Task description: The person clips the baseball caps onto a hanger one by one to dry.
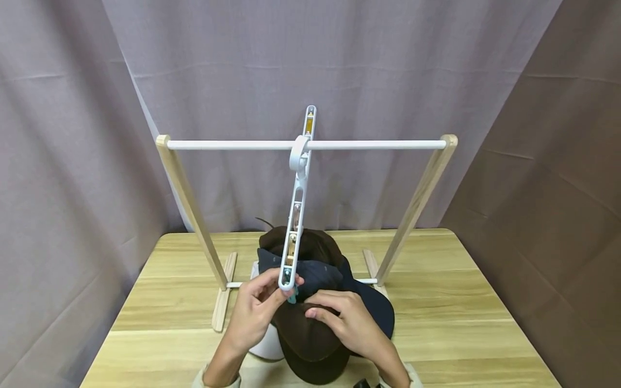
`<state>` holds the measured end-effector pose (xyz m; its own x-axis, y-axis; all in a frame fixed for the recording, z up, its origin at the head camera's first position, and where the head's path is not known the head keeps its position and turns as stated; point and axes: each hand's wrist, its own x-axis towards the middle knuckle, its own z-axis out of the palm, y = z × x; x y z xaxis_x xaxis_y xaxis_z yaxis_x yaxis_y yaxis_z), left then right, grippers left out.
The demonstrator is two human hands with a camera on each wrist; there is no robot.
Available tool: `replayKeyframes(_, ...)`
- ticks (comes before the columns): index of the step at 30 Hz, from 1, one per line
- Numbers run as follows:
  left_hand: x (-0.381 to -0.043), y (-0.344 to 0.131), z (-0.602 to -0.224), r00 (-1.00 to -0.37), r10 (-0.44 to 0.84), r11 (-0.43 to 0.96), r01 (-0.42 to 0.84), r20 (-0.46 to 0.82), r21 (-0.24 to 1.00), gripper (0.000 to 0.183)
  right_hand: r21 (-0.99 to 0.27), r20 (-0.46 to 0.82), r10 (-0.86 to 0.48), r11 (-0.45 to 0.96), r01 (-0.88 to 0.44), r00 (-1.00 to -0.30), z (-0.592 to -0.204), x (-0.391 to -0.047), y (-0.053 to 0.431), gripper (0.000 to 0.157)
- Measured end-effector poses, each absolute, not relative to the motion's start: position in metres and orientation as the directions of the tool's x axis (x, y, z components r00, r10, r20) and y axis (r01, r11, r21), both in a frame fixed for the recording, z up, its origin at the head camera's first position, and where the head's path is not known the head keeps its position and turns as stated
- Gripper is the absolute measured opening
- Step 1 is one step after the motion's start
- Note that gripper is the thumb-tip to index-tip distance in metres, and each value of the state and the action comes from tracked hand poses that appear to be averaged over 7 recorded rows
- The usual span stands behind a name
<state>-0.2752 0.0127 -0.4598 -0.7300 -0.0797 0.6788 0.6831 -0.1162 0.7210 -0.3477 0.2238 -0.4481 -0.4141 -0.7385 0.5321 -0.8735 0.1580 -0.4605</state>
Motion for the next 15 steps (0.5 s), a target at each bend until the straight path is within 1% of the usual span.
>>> replayKeyframes(7, -0.2749, 0.0085, -0.4603, -0.714, -0.080, -0.084, 0.700, 0.695, 0.709, 0.022, -0.443, 0.545, -0.735, 0.155, -0.883, -0.402, -0.4458, -0.3478, 0.2211, 0.012)
replayKeyframes(12, -0.2748, 0.0089, -0.4603, -0.719, -0.086, -0.061, 0.694, 0.689, 0.717, 0.022, -0.438, 0.563, -0.727, 0.142, -0.888, -0.393, -0.4428, -0.3467, 0.2190, 0.013)
replayKeyframes(15, -0.2746, 0.0094, -0.4597, -0.737, -0.097, -0.072, 0.675, 0.669, 0.734, 0.021, -0.429, 0.576, -0.724, 0.128, -0.894, -0.380, -0.4418, -0.3461, 0.2177, 0.013)
